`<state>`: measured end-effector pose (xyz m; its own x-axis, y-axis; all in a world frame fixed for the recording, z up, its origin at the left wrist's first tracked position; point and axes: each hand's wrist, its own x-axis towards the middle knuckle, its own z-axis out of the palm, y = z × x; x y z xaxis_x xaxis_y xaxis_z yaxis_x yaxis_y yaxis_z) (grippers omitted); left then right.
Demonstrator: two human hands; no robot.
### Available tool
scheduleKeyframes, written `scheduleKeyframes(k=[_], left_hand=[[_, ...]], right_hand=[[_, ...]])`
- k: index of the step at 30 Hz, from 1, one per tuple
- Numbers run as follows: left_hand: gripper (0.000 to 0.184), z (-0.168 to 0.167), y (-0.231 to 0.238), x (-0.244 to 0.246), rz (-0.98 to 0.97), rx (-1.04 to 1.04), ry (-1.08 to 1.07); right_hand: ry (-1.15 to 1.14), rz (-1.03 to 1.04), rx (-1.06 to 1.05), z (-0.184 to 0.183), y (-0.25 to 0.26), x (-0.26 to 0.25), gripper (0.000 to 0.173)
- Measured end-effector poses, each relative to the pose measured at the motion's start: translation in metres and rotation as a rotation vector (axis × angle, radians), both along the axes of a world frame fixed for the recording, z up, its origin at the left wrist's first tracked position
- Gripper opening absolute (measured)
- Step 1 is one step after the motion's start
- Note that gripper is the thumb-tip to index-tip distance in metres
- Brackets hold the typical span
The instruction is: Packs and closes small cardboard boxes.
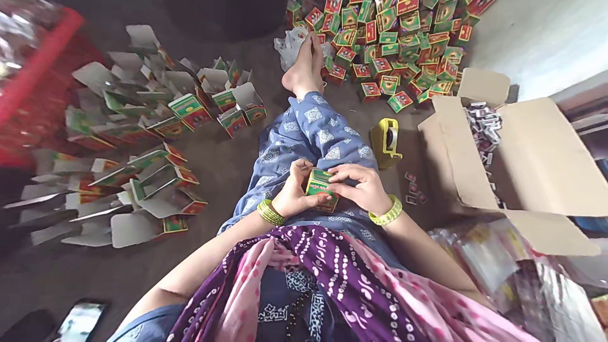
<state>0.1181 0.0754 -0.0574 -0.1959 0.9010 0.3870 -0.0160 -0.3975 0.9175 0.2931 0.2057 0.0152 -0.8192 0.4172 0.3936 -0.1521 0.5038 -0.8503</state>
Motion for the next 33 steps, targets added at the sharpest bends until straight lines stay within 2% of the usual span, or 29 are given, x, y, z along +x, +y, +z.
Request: scheduleKeyframes(k=[4, 13, 17, 19, 24, 28, 30, 33], left_hand=[[0.072, 0.001, -0.002, -0.001, -0.006, -0.046, 0.054], [0.076, -0.001, -0.001, -0.001, -0.013, 0.003, 0.113], [0.074, -0.002, -0.001, 0.000, -0.023, -0.011, 0.098], [0.072, -0.002, -0.001, -0.001, -0.021, -0.032, 0.057], [0.067, 0.001, -0.002, -0.003, 0.017, -0.106, -0.087], [0.064, 0.001, -0.004, -0.001, 0.011, -0.129, -0.097], [0.060, 0.000, -0.003, 0.000, 0.004, -0.117, -0.067], [0.054, 0.003, -0.003, 0.000, -0.003, -0.136, -0.005]], right_hand=[[-0.116, 0.014, 0.131, 0.008, -0.002, 0.001, 0.021], [-0.120, 0.061, 0.163, 0.015, -0.003, 0.002, 0.012], [-0.232, 0.094, 0.325, 0.019, -0.005, 0.004, 0.023], [-0.268, 0.096, 0.337, 0.020, -0.007, 0.005, 0.029], [-0.101, -0.118, 0.357, -0.002, -0.018, 0.008, 0.023], [-0.095, -0.139, 0.436, -0.011, -0.026, 0.014, 0.026], [-0.102, -0.108, 0.418, -0.011, -0.022, 0.016, 0.027], [-0.127, -0.060, 0.222, -0.009, -0.008, 0.020, 0.036]])
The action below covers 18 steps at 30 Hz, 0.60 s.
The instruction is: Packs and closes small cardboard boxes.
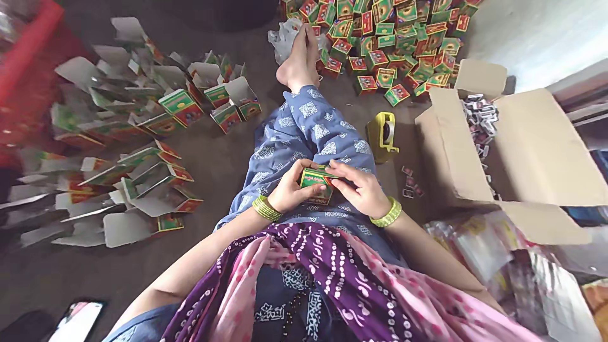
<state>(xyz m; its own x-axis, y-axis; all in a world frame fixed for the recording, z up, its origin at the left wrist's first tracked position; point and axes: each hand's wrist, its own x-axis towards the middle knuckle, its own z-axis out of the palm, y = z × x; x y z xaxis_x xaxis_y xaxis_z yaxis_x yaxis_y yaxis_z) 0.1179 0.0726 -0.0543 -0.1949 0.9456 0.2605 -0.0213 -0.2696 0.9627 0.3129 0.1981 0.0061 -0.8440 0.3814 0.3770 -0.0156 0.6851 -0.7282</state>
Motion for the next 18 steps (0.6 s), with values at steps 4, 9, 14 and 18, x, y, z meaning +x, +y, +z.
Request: scheduleKeyframes(k=[4, 9, 14, 18], left_hand=[[0.042, 0.003, -0.002, 0.001, 0.060, -0.068, -0.112], [0.034, 0.002, 0.001, -0.002, 0.109, -0.062, -0.113], [0.027, -0.001, 0.006, -0.003, 0.112, -0.012, -0.020], [0.027, -0.004, 0.010, -0.004, 0.126, 0.005, -0.011]], right_hand=[[-0.065, -0.383, -0.196, -0.006, 0.055, 0.022, 0.038], [-0.268, -0.991, -0.226, -0.037, 0.165, 0.073, 0.040], [-0.580, -0.953, -0.309, -0.067, 0.224, 0.097, 0.043], [-0.641, -0.839, -0.300, -0.071, 0.240, 0.092, 0.037]])
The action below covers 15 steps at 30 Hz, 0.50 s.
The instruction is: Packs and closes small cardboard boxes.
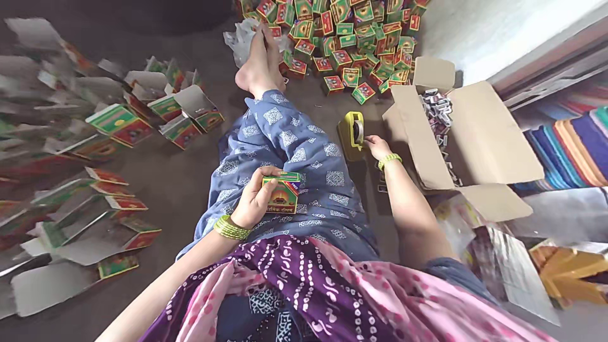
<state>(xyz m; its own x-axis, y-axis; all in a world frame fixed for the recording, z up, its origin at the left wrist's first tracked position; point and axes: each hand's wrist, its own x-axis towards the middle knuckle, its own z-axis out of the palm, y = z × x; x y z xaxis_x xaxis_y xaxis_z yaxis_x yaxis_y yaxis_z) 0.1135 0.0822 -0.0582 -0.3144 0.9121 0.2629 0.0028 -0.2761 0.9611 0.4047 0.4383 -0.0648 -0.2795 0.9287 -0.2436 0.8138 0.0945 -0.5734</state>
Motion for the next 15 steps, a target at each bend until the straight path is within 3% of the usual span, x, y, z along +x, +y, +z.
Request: scheduleKeyframes(k=[8, 12, 15], left_hand=[[0.027, 0.000, 0.002, 0.001, -0.010, -0.026, -0.029], [0.027, -0.001, 0.001, 0.001, -0.015, -0.011, -0.022], [0.027, 0.000, 0.000, 0.001, -0.010, -0.008, -0.013]], right_hand=[[0.078, -0.143, -0.041, 0.004, 0.005, -0.006, 0.038], [0.253, -0.290, -0.099, 0.016, -0.013, 0.001, 0.036], [0.253, -0.360, -0.148, 0.020, -0.035, 0.007, 0.033]])
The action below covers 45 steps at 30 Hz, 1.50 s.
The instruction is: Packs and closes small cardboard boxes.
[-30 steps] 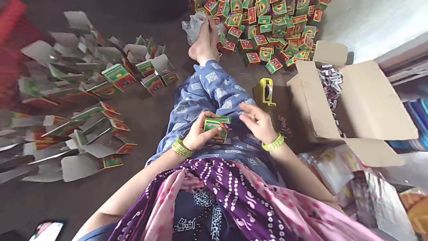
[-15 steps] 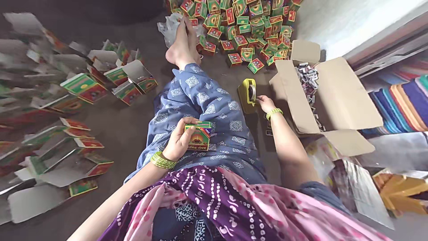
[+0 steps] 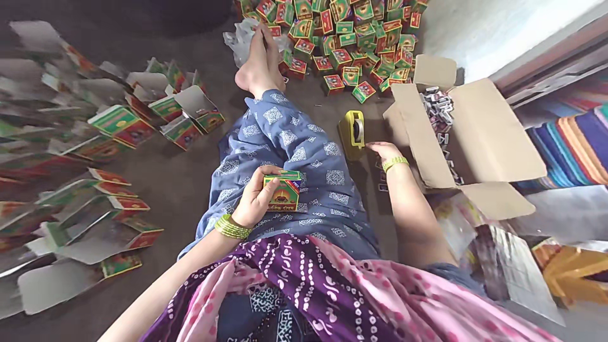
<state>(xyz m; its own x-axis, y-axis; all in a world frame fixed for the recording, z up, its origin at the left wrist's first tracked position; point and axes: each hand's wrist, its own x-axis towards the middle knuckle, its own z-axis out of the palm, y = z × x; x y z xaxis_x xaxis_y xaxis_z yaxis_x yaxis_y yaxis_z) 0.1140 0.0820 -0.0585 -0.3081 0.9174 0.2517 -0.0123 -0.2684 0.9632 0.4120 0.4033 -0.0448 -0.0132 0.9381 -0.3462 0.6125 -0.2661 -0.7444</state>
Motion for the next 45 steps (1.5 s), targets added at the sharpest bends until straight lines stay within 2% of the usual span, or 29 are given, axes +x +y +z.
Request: scheduleKeyframes(k=[5, 11, 13, 16, 18, 20, 23, 26, 29, 32, 36, 40, 45], left_hand=[[0.028, 0.001, 0.000, 0.001, -0.007, -0.004, 0.005], [0.029, 0.002, -0.003, 0.001, 0.004, -0.013, -0.003], [0.029, 0.001, -0.003, 0.001, 0.011, 0.000, 0.006], [0.029, 0.000, -0.003, 0.001, 0.024, 0.009, 0.020], [0.029, 0.001, -0.002, 0.002, 0.033, 0.018, 0.017], [0.029, 0.002, -0.001, 0.002, 0.045, 0.025, -0.004], [0.027, 0.000, -0.002, 0.003, 0.075, 0.012, -0.027], [0.027, -0.002, 0.002, 0.001, 0.090, -0.016, 0.019], [0.034, -0.003, 0.002, 0.000, 0.099, -0.004, 0.083], [0.043, -0.005, 0.000, -0.001, 0.097, 0.035, 0.085], [0.062, -0.009, -0.001, -0.001, 0.066, 0.051, 0.014], [0.048, -0.002, 0.000, 0.002, 0.068, 0.010, -0.032], [0.042, -0.002, 0.000, 0.002, 0.066, 0.024, 0.012]], right_hand=[[-0.084, -0.006, -0.031, -0.007, -0.025, 0.003, 0.035], [-0.062, 0.023, 0.054, -0.024, -0.022, 0.001, 0.032], [-0.202, 0.074, 0.120, -0.021, -0.022, -0.003, 0.031], [-0.626, 0.192, 0.123, -0.009, -0.027, -0.010, 0.034], [-0.706, 0.223, 0.096, -0.004, -0.033, -0.013, 0.034], [-0.490, 0.232, 0.187, 0.002, -0.039, -0.016, 0.031], [0.055, 0.271, 0.302, 0.021, -0.073, -0.041, 0.024], [0.497, 0.386, 0.184, 0.060, -0.130, -0.081, 0.029], [0.689, 0.564, 0.068, 0.082, -0.177, -0.116, 0.024], [0.750, 0.642, -0.090, 0.083, -0.206, -0.141, 0.023], [0.683, 0.575, -0.209, 0.075, -0.217, -0.157, 0.033], [0.643, 0.530, -0.183, 0.064, -0.216, -0.161, 0.028], [0.609, 0.510, -0.120, 0.054, -0.214, -0.162, 0.017]])
